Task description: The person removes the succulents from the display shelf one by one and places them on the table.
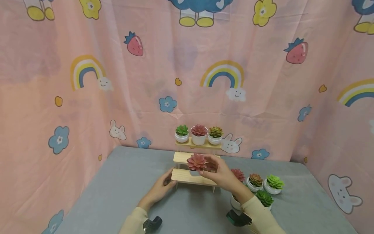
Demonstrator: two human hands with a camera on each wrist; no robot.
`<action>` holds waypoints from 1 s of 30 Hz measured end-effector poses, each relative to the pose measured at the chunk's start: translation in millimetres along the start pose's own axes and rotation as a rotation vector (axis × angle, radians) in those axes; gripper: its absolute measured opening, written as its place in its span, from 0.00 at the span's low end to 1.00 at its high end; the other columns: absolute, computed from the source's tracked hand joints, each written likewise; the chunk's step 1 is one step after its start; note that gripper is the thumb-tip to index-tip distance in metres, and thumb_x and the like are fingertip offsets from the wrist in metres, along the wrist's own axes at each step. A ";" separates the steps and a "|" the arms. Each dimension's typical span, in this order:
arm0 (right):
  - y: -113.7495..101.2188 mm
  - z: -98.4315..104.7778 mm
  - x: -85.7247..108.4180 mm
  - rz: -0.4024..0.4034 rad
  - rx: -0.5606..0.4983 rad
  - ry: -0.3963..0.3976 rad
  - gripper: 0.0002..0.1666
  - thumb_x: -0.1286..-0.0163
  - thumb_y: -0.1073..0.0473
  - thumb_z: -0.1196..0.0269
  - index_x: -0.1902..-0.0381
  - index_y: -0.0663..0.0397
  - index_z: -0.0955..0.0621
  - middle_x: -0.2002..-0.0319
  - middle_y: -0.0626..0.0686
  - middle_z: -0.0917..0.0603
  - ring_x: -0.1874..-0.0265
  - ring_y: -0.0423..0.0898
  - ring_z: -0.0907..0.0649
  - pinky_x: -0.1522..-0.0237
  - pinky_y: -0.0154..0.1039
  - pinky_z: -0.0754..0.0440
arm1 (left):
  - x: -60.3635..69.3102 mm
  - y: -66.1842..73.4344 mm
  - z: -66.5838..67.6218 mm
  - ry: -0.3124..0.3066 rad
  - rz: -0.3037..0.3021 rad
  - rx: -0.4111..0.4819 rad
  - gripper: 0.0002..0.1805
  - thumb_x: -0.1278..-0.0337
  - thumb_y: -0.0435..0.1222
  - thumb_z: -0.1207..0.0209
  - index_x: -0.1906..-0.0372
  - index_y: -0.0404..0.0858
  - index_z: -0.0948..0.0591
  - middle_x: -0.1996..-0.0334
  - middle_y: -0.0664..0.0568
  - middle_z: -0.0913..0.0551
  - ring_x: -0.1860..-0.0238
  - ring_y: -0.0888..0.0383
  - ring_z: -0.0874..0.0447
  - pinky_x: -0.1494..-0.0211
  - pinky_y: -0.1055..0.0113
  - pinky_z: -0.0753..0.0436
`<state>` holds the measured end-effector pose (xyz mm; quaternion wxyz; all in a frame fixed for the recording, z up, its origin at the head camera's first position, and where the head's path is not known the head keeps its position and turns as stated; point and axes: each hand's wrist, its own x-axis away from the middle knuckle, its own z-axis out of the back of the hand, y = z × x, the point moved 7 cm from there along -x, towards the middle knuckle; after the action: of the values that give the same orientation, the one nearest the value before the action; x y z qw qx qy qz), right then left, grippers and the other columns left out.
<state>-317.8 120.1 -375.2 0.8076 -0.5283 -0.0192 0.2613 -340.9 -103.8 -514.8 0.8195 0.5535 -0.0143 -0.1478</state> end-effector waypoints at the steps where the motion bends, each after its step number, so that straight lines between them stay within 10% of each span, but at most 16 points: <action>1: 0.2 1.1 2.7 -0.008 0.003 0.003 0.32 0.32 0.58 0.32 0.33 0.59 0.26 0.38 0.62 0.20 0.44 0.53 0.16 0.46 0.33 0.18 | 0.4 -0.4 0.0 -0.001 0.002 -0.004 0.36 0.27 0.43 0.42 0.21 0.38 0.40 0.32 0.36 0.25 0.32 0.39 0.28 0.30 0.40 0.29; 30: 24.6 63.1 82.1 -0.048 0.092 0.160 0.28 0.29 0.60 0.34 0.34 0.62 0.26 0.43 0.58 0.18 0.50 0.27 0.19 0.49 0.32 0.17 | -1.1 -5.8 -1.4 -0.004 0.020 0.008 0.37 0.28 0.46 0.43 0.21 0.41 0.41 0.29 0.37 0.29 0.27 0.36 0.34 0.29 0.33 0.35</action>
<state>-276.3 217.1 -388.7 0.8359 -0.5093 0.0448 0.1996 -343.0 -104.2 -520.4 0.8188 0.5562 -0.0220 -0.1405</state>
